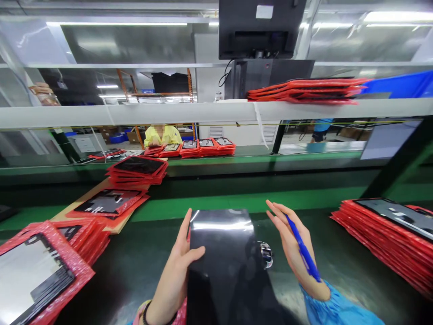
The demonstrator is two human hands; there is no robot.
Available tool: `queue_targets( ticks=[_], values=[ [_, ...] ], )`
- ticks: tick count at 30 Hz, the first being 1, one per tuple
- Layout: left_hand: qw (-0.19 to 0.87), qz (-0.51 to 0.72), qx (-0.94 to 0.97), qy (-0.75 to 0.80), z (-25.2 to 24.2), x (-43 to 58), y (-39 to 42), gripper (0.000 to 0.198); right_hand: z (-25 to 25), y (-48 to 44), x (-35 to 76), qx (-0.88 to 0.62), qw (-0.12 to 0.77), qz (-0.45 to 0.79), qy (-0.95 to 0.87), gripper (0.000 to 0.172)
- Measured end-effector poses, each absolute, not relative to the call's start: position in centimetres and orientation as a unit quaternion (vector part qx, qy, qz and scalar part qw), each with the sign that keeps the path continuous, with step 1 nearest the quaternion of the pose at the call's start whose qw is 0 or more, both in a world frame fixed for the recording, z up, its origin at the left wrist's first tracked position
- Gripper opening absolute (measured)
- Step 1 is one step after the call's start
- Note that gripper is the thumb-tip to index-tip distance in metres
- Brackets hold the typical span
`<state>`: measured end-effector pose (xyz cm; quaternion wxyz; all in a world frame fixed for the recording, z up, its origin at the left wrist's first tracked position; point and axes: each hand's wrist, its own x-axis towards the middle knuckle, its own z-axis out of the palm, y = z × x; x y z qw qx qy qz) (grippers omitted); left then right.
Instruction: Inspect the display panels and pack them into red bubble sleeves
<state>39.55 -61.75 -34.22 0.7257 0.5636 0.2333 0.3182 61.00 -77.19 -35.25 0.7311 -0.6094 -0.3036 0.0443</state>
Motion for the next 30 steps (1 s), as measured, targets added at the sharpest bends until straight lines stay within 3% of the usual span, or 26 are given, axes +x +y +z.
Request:
queue_targets(
  ticks=[3,10,16,21,25,30],
  values=[
    [0.698,0.307,0.586,0.273,-37.8,39.2,-58.7,0.07,-38.5,-78.7,64.0,-0.671,0.68,0.061,-0.289,0.052],
    [0.693,0.271,0.599,0.296,-44.4,40.8,-56.4,0.08,-42.4,-79.5,64.8,-0.685,0.598,0.227,-0.35,0.049],
    [0.605,0.268,0.681,0.312,-44.6,41.3,-58.2,0.061,-43.7,-79.3,65.2,-0.682,0.59,0.236,-0.361,0.047],
    [0.51,0.291,0.732,0.347,-43.7,38.9,-57.7,0.061,-44.4,-80.0,64.9,-0.693,0.609,0.146,-0.357,0.048],
    [0.549,0.205,0.704,0.401,-44.4,36.2,-57.6,0.055,-44.2,-80.8,61.9,-0.704,0.589,0.046,-0.395,0.027],
    [0.645,0.085,0.657,0.381,-43.5,35.3,-59.1,0.047,-44.6,-80.5,57.1,-0.673,0.487,0.062,-0.553,0.014]
  ],
)
